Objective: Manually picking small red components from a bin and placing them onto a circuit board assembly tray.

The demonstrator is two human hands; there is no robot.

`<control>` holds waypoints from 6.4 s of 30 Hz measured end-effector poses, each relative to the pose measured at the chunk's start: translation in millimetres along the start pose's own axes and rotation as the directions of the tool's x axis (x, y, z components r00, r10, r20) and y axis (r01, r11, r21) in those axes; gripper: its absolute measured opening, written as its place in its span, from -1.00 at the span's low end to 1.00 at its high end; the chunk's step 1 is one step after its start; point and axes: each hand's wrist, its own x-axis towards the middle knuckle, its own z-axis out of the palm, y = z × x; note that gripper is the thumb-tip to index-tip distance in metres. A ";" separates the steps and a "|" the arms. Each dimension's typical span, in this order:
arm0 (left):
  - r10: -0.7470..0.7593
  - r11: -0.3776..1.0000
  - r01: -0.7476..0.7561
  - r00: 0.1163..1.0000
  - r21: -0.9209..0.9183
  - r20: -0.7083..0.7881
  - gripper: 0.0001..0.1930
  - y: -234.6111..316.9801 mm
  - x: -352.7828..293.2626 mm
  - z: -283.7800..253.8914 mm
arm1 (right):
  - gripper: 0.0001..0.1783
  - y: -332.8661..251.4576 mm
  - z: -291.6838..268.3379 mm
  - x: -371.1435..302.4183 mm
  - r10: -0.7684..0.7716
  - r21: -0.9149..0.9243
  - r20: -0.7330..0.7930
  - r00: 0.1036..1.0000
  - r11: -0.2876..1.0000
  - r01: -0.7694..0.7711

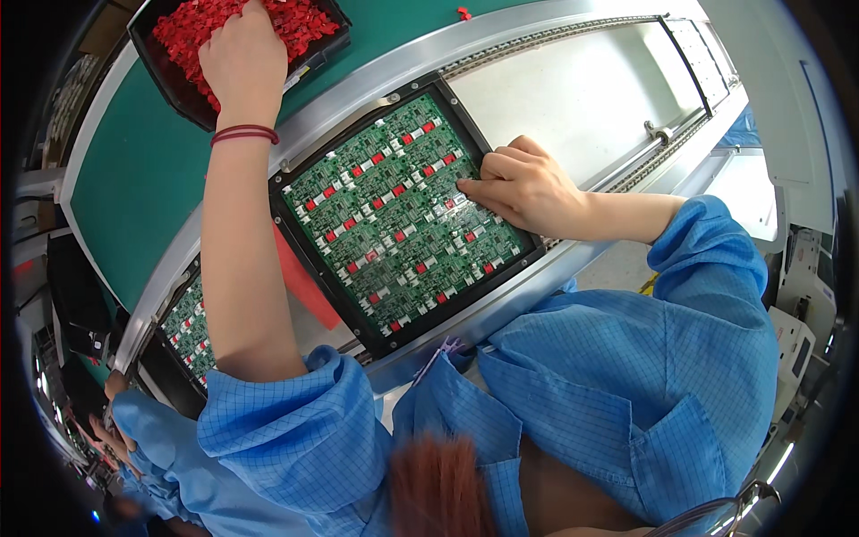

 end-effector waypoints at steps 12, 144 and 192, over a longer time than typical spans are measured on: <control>-0.122 0.937 0.067 0.982 -0.343 -0.142 -0.72 -40.9 1.3 -10.3 | -0.76 2.1 1.1 -0.5 0.020 0.062 0.013 1.000 0.998 -0.020; 0.264 0.753 -0.035 0.931 -0.658 0.252 -0.89 55.6 -234.6 -116.4 | -0.89 -15.2 -48.4 5.8 0.214 0.435 0.485 0.848 0.782 -0.447; 0.230 -0.049 0.782 0.614 -0.621 0.755 -0.85 26.8 -232.7 -122.2 | -0.90 -32.9 8.8 50.8 0.265 0.294 0.363 0.893 0.877 -0.380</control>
